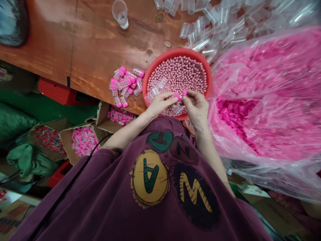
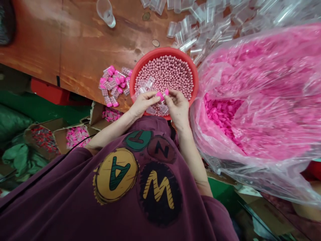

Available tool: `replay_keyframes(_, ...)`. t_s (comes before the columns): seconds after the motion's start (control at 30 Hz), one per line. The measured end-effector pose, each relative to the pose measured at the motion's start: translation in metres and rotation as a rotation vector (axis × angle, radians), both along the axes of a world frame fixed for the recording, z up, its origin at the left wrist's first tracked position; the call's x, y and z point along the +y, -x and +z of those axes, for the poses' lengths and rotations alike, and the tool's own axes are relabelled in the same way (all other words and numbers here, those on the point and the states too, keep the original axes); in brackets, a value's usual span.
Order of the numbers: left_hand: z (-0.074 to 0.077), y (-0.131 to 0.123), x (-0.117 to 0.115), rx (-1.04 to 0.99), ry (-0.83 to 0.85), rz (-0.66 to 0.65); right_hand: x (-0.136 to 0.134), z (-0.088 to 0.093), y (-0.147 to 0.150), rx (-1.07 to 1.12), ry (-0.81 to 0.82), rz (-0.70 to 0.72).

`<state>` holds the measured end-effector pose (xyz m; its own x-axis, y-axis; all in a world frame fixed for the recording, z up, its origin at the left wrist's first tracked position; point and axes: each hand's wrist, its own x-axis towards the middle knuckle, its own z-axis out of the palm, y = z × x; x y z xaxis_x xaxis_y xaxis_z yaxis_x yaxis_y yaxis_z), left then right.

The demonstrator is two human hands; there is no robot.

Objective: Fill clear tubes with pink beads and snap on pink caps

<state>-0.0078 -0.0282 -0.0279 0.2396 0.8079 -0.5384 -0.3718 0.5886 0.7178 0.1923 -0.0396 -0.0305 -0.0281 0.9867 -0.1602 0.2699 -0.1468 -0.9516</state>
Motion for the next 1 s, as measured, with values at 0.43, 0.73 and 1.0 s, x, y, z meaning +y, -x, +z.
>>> replay_keyframes(0.43,0.01,-0.018,-0.002,0.075,0.184,0.027,-0.006,-0.011,0.024,-0.646,-0.214,0.193)
replay_keyframes(0.73,0.006,-0.023,-0.008,0.12,0.271,0.068,-0.01,-0.012,0.038,-0.699,-0.078,0.256)
replay_keyframes(1.0,-0.019,0.077,0.012,0.724,-0.079,0.159,0.047,-0.055,0.069,-0.349,-0.058,0.326)
